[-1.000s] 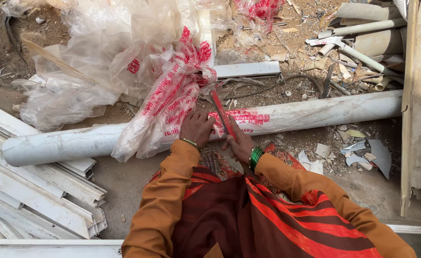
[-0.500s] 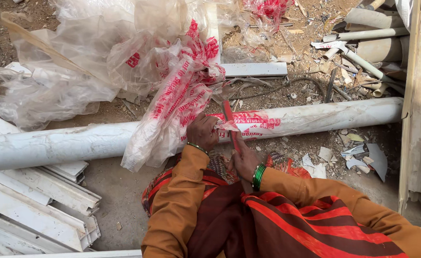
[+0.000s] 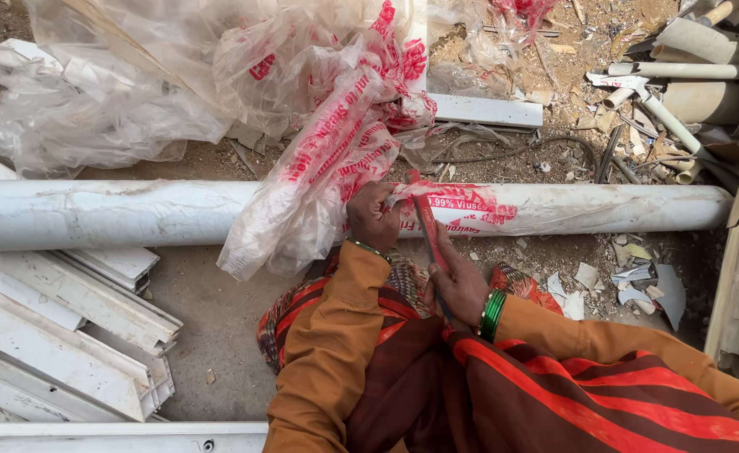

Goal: The person wraps a plastic pipe with red-lettered plastic film by hand and uses a small saw to cut the film as they progress.

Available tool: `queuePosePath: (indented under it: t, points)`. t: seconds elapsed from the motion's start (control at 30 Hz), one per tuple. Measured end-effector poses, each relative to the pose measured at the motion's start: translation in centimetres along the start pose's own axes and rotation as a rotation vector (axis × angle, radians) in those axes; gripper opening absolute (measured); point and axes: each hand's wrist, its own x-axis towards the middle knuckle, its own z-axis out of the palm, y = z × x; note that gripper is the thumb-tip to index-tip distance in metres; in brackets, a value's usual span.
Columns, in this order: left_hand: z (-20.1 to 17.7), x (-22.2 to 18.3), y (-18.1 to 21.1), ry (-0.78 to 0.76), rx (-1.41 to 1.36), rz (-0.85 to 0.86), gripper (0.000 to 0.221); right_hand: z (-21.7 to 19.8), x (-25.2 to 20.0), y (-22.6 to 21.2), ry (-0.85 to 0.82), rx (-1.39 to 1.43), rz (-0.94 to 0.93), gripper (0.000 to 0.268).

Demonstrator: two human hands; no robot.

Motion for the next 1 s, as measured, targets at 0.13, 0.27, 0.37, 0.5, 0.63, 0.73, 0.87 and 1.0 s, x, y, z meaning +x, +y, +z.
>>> queuePosePath:
  t: [0.13, 0.27, 0.37, 0.5, 0.63, 0.73, 0.87, 1.0]
  points:
    - [-0.2, -0.3, -0.5, -0.019, -0.114, -0.031, 0.021, 0.6, 10.0, -2.0, -0.004, 0.12, -0.059, 0.043]
    - [0.3, -0.4, -1.6, 0.068, -0.277, -0.161, 0.016, 0.1, 5.1, -1.5, -0.007, -0.088, -0.121, 0.077]
    - [0.5, -0.7, -2.4, 0.162, -0.305, -0.193, 0.015, -3.5, -1.4, -1.0, -0.169, -0.004, 0.109, 0.077]
    - [0.9, -0.2, -2.6, 0.163, -0.388, -0.248, 0.012, -9.5, -4.2, -0.5, -0.229, 0.013, 0.187, 0.067]
    - [0.2, -0.4, -1.5, 0.103, -0.418, -0.232, 0.012, -10.4, -1.8, 1.1, -0.246, 0.15, 0.18, 0.066]
    - [-0.4, -0.2, -1.6, 0.049, -0.444, -0.225, 0.011, -8.9, 2.2, 2.1, -0.409, 0.266, 0.118, 0.072]
    - [-1.0, -0.5, -1.7, 0.005, -0.42, -0.221, 0.014, -9.6, 4.2, 4.0, -0.422, 0.13, 0.04, 0.071]
    - [-1.5, -0.6, -0.4, 0.006, -0.34, -0.131, 0.015, -14.3, -0.8, 8.2, -0.096, -0.355, -0.072, 0.066]
